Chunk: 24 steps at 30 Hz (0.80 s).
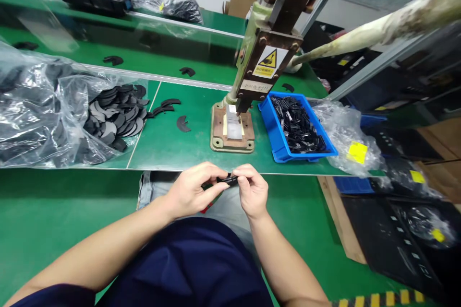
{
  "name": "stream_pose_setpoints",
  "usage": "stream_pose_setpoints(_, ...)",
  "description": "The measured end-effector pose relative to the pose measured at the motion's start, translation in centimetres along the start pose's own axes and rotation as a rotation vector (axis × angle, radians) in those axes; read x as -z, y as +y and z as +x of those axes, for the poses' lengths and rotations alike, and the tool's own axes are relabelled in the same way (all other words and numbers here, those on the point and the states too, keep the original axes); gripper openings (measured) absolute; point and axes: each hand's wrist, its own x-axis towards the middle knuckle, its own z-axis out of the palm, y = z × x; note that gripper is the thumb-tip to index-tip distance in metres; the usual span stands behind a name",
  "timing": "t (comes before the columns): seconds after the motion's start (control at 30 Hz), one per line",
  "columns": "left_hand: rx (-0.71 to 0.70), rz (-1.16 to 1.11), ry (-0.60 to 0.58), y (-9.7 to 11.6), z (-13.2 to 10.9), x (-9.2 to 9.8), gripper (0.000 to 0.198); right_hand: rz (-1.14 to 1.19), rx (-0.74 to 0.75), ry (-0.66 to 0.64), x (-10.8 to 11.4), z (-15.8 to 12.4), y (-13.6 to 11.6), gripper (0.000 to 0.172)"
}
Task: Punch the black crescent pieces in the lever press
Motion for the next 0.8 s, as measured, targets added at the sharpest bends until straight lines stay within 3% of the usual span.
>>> stream_pose_setpoints(0.13,-0.139,0.167,-0.064,-1.0,1.0,1.0,0.021,-0.049,-0.019,-0.064,0.5,1.0,-0.2,0.02)
stream_pose_setpoints(0.2,-0.155,0.252,-0.064,-2.4,2.4,1.9,0.019,-0.081,0.009,-0.053,2.1,3.3,-1.0,0.029)
stream_pose_setpoints(0.27,-0.135,0.322,-0.034,-4.5,4.5,2.8,0.018,-0.105,0.116,0.05,4.6,7.0,-2.6,0.043)
stream_pose_setpoints(0.33,-0.091,0.39,-0.007,-6.7,6.9,3.5,0.021,-0.119,0.292,0.15,7.7,11.8,-5.2,0.056)
stream_pose_setpoints(0.37,-0.066,0.427,-0.004,-7.8,8.2,3.6,0.022,-0.129,0.386,0.139,9.1,14.3,-6.9,0.067)
stream_pose_setpoints(0.47,-0.006,0.54,-0.053,-10.0,11.5,3.6,0.027,-0.098,0.568,0.01,11.9,20.9,-13.0,0.096)
stream_pose_setpoints(0.53,0.015,0.605,-0.117,-10.8,12.9,3.3,0.028,-0.101,0.625,-0.091,12.2,23.8,-16.9,0.107)
stream_pose_setpoints(0.6,0.028,0.657,-0.177,-11.0,13.6,3.0,0.03,-0.174,0.614,-0.123,11.5,25.3,-20.0,0.102)
stream_pose_setpoints(0.67,0.027,0.691,-0.217,-11.0,13.9,2.9,0.031,-0.305,0.551,-0.084,10.5,25.8,-21.9,0.078)
stream_pose_setpoints(0.7,0.022,0.702,-0.233,-11.0,14.0,3.0,0.031,-0.373,0.51,-0.051,10.1,25.9,-22.4,0.07)
stream_pose_setpoints(0.8,0.0,0.74,-0.267,-10.8,14.1,3.2,0.032,-0.487,0.4,0.008,9.5,25.6,-22.4,0.07)
